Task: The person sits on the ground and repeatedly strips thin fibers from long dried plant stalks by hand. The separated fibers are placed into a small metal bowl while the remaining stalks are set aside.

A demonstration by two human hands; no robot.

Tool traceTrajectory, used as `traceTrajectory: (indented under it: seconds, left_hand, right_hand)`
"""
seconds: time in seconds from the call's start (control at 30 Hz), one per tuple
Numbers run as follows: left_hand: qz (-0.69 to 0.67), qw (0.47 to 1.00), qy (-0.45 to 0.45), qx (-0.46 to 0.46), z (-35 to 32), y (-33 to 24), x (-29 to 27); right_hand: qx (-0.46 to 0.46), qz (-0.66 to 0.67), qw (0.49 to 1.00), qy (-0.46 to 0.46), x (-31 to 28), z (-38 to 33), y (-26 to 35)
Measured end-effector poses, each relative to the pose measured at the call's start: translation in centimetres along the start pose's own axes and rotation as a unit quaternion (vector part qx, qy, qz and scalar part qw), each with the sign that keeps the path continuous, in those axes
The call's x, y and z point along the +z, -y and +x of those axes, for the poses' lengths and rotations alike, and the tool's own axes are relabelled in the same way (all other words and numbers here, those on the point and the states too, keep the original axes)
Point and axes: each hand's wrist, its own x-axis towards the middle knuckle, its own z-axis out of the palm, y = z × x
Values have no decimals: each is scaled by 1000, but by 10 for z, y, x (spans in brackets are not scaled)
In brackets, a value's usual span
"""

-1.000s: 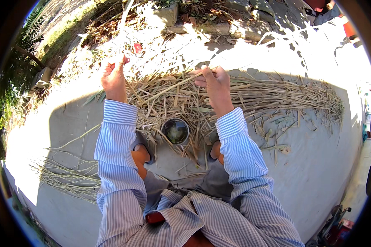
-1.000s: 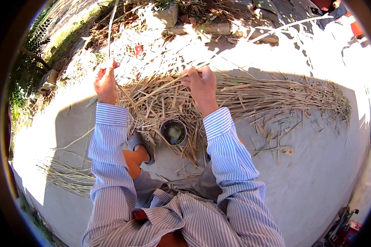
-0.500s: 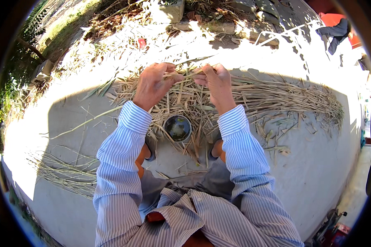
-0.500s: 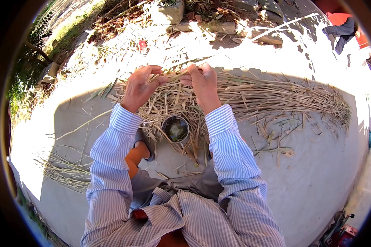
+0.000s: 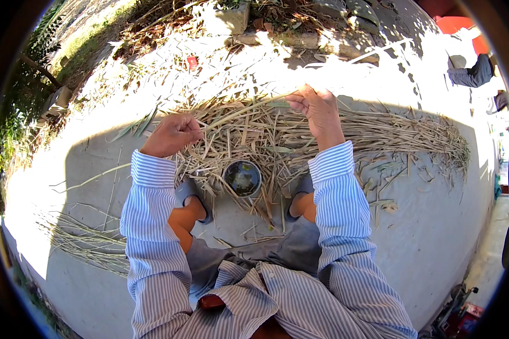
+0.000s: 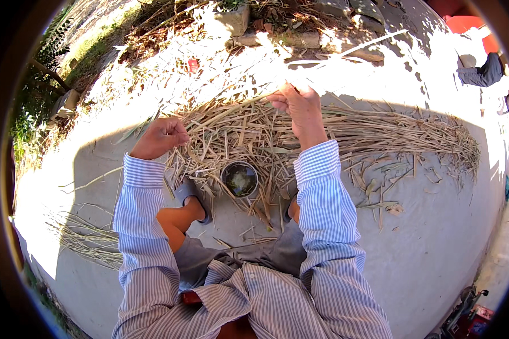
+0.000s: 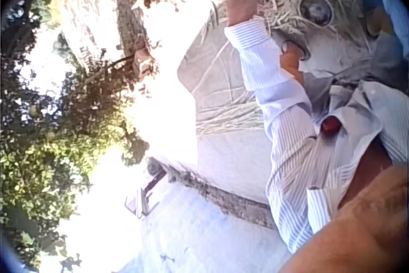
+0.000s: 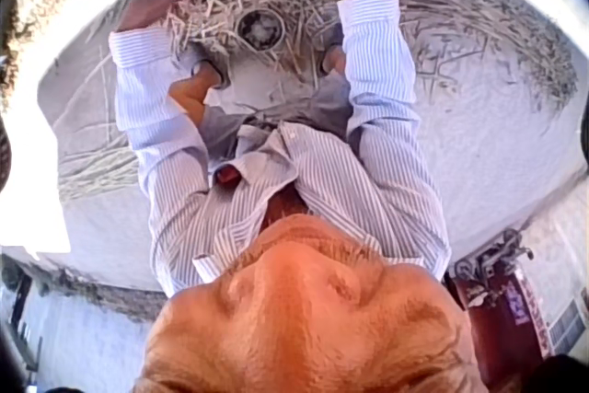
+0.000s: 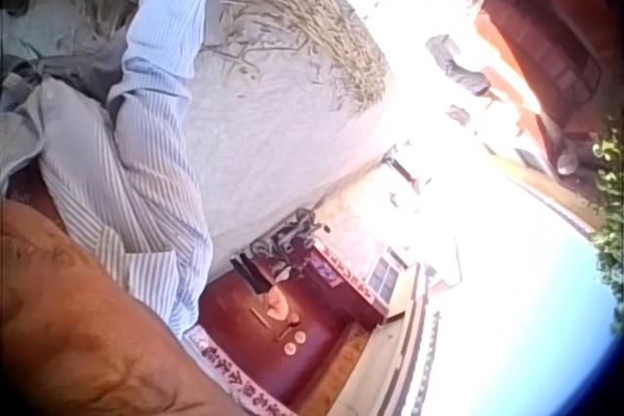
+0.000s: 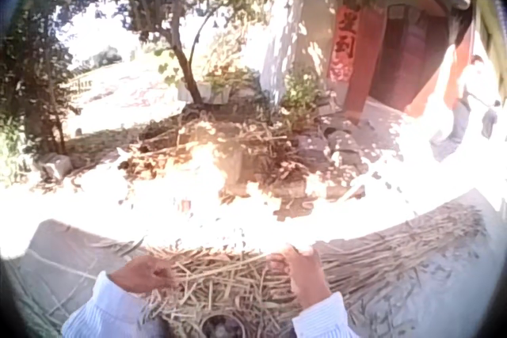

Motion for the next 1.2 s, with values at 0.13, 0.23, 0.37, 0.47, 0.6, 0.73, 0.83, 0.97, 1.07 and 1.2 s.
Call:
traceTrajectory:
  seconds: [0.13,0.23,0.37,0.47,0.6,0.73,0.83,0.97,1.07,1.2]
  left_hand:
    - [-91,992,-4,87,14,-26,38]
    - [-85,988,-83,100,34,-50,73]
    - [-201,964,-106,137,58,-43,83]
    - [-196,966,-81,151,66,-42,80]
    - [-301,945,-105,67,71,-48,70]
    - [-378,889,-245,78,75,-30,36]
    - [-445,804,-387,77,78,1,2]
    - [-134,912,-368,120,69,56,-29]
    - [399,817,-401,115,54,31,-3]
    - [17,986,-134,102,55,-20,19]
  right_hand:
    - [3,-21,999,44,17,-7,-7]
    - [-45,-32,995,77,44,-20,-14]
    - [-114,-90,984,100,51,-26,-19]
    - [-133,-160,975,81,43,-29,-21]
    - [-182,-105,977,41,50,-37,-32]
    - [-107,-46,993,22,45,-48,-28]
    - [-90,-50,994,24,37,-47,-21]
    - [-85,-41,995,18,32,-38,-14]
    - [-79,15,996,22,27,-34,-14]
    - [-49,112,992,24,30,-36,-15]
